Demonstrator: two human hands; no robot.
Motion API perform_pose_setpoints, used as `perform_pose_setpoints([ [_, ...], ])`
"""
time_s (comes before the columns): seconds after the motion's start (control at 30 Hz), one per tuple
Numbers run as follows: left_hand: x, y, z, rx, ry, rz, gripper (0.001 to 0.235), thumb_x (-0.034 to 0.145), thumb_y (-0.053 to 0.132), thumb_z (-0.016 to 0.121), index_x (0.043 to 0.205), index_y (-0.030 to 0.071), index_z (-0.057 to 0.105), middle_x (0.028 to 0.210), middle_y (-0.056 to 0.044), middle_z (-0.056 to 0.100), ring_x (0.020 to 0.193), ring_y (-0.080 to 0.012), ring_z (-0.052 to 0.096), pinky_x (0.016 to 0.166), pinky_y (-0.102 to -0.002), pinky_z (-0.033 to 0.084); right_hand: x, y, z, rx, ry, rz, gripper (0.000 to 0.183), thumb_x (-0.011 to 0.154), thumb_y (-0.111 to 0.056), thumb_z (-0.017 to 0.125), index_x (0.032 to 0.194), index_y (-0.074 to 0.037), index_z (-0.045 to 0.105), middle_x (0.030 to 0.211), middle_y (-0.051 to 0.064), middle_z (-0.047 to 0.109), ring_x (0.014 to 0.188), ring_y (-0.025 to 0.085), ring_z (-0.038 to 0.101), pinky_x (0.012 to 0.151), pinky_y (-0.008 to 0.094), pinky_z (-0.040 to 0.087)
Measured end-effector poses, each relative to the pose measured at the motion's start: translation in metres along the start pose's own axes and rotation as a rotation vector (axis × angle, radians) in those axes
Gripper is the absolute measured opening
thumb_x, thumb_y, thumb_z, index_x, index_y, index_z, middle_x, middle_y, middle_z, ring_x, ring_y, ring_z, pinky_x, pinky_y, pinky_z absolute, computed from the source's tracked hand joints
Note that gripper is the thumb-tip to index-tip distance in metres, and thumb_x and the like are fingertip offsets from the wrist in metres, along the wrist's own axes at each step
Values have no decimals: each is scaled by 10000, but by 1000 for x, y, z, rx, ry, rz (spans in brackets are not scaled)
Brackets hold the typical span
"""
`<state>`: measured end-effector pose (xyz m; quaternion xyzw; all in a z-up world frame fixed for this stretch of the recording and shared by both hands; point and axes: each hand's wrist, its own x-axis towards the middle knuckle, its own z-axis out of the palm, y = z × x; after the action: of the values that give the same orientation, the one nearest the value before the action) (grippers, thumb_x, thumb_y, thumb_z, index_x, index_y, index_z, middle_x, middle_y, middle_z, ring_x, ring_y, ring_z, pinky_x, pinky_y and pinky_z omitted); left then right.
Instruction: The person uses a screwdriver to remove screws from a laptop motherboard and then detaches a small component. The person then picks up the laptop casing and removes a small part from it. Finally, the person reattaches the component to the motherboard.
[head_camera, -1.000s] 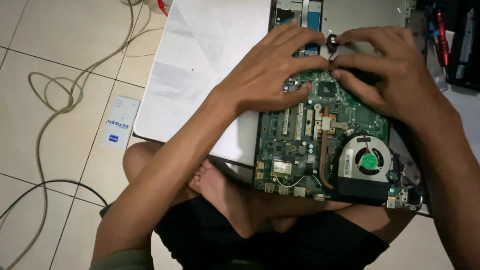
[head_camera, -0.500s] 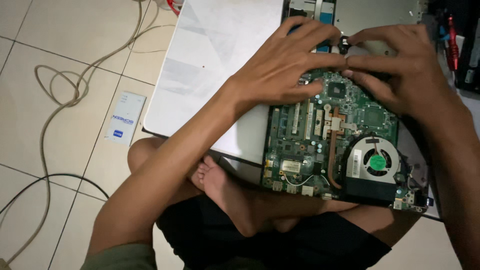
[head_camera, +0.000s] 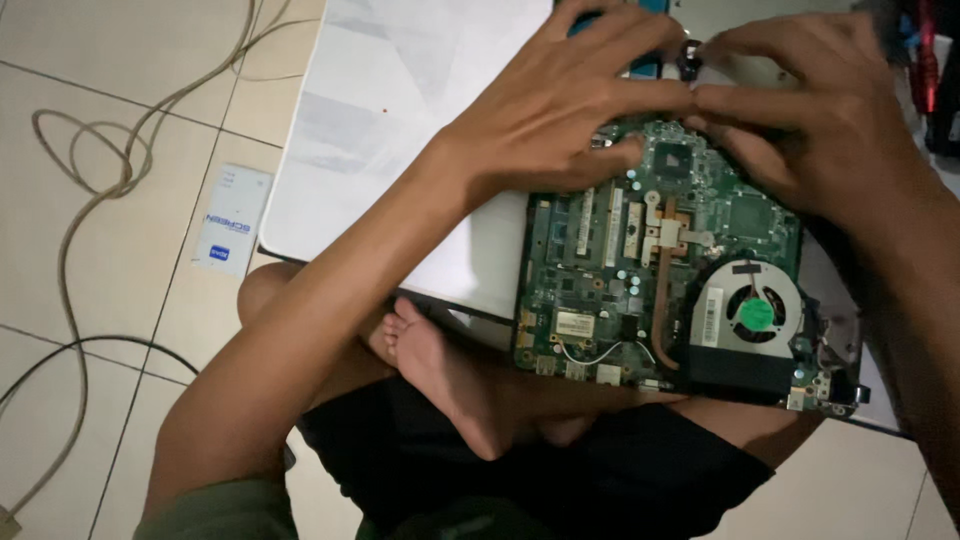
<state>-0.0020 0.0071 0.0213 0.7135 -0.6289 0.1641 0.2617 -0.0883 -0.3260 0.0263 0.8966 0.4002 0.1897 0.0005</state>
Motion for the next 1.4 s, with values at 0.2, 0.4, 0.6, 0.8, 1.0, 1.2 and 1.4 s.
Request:
perform_pose_setpoints([
  [0.2, -2, -4, 5, 22, -1, 34, 719, 1207, 545, 229, 1538, 172, 747, 1547, -253, 612, 1451, -455, 600, 1176, -638, 380, -2, 3, -3, 15, -12, -17, 380, 1226, -203, 1026, 1569, -169, 866, 1713, 246, 825, 1503, 479, 789, 1182, 594, 457],
  [0.4, -5, 1, 4, 2, -61, -45, 754, 1218, 541, 204, 1597, 179, 747, 1658, -270, 572, 1560, -453, 552, 1217, -669, 405, 6, -4, -8, 19, -29, 7, 234, 1231, -189, 1019, 1440, -112, 946, 1696, 245, 836, 1548, 479, 768, 1275, 623, 501],
  [0.6, -5, -2, 4, -12, -34, -27, 791, 1196, 551, 176, 1590, 174, 750, 1640, -260, 584, 1536, -448, 564, 1174, -648, 420, 6, -7, -12, -5, -54, 10, 249, 1241, -169, 976, 1473, -94, 925, 1709, 262, 805, 1607, 502, 732, 1303, 647, 513],
  [0.8, -9, -12, 9, 12, -21, 26, 955, 1242, 676, 1, 1653, 197, 717, 1681, -240, 550, 1533, -457, 612, 1084, -616, 486, 12, -6, -16, 42, -33, -24, 262, 1290, -130, 974, 1527, -41, 906, 1666, 298, 824, 1521, 526, 783, 1275, 636, 520],
  [1.0, -9, -9, 6, 18, 1, 47, 374, 1207, 196, 507, 1474, 154, 765, 1629, -204, 573, 1299, -453, 684, 886, -571, 458, 4, -9, -15, -99, -94, -6, 481, 1169, -192, 1112, 1605, -131, 919, 1714, 228, 869, 1594, 424, 826, 1282, 531, 582],
  [1.2, -6, -7, -2, 29, 2, 27, 367, 1085, 63, 774, 1438, 161, 772, 1632, -180, 583, 1406, -424, 665, 944, -593, 499, 12, -15, -18, 65, -35, 7, 178, 1285, -66, 1001, 1440, -11, 932, 1718, 331, 845, 1600, 535, 806, 1317, 617, 539],
  [1.4, -7, -1, -1, 93, -57, -30, 484, 1112, 168, 827, 1574, 234, 699, 1657, -184, 584, 1530, -396, 624, 1008, -614, 549, 13, -30, -25, 240, 20, 133, 90, 1347, 54, 932, 1400, 105, 881, 1669, 359, 873, 1609, 513, 816, 1369, 613, 524],
])
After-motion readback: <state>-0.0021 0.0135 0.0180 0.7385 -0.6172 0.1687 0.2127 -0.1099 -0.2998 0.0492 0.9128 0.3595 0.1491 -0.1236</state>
